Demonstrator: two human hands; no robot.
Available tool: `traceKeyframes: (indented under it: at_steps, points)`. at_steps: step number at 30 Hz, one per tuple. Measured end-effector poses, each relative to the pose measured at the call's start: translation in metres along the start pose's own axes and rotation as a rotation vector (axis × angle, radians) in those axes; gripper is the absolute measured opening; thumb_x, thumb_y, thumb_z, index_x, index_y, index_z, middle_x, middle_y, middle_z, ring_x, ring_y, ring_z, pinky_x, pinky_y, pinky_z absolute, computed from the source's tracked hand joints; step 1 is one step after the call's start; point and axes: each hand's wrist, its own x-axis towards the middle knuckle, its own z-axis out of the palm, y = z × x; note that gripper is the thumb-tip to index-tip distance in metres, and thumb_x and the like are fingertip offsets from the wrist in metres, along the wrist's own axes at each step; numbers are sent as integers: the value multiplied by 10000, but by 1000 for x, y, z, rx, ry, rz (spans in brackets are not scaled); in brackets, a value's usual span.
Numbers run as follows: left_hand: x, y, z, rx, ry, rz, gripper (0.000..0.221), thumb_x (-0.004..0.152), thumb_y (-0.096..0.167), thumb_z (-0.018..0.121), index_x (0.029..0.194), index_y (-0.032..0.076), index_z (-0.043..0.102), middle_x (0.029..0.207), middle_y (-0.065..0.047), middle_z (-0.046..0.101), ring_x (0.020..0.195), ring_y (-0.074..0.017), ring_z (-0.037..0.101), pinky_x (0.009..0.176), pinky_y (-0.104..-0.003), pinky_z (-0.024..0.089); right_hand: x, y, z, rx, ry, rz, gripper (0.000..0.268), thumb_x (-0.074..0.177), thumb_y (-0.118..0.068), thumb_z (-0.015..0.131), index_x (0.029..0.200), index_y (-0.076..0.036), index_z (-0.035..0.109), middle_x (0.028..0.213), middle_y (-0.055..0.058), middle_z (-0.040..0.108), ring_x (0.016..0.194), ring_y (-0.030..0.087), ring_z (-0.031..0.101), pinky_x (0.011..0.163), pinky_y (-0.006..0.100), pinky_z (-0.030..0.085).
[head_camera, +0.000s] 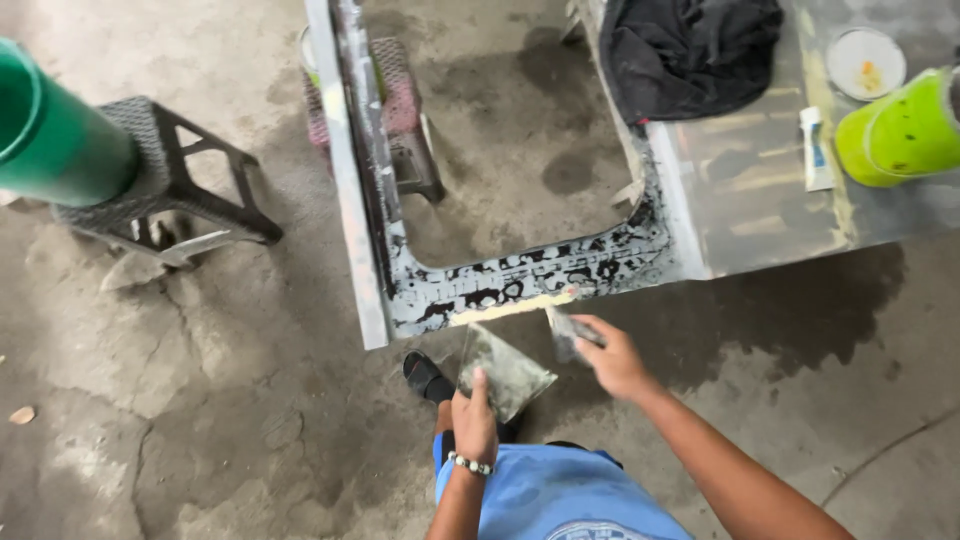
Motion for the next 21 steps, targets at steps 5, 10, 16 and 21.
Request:
traceKeyframes:
  at_steps: [5, 10, 16, 21]
  points:
    - [-7, 40, 16, -405, -112, -176, 429, 996, 262, 590, 1312, -29, 582, 1214, -101, 683, 1005, -176, 676, 873, -345, 553, -42, -25, 11, 480, -150, 383, 373, 1008, -199, 591, 1354, -66, 633, 1034, 96, 737, 874, 168, 681, 786, 344, 580]
    - [0, 51, 13, -280, -75, -64, 379, 1029, 251, 587, 1242, -59, 633, 1107, -100, 718, 921, -183, 671, 821, -368, 552, -76, -9, 18, 192, -209, 452, 450, 971, -235, 624, 1400, -109, 574, 1117, 67, 728, 970, 156, 692, 836, 315, 572]
    - [-20, 77, 9, 76, -51, 242, 398, 1067, 262, 543, 1207, -89, 664, 1046, -105, 727, 902, -154, 633, 825, -322, 530, -78, -5, 26, 509, -45, 462, 475, 961, -211, 626, 1355, 51, 595, 1071, 110, 749, 913, 144, 716, 784, 292, 613]
    - [-41, 56, 14, 374, -111, 416, 326, 1020, 204, 593, 1206, -58, 650, 1049, -171, 757, 928, -274, 704, 848, -359, 549, -66, 4, 58, 393, 7, 496, 508, 963, -196, 662, 1423, 5, 586, 906, 79, 686, 733, 117, 570, 601, 268, 479]
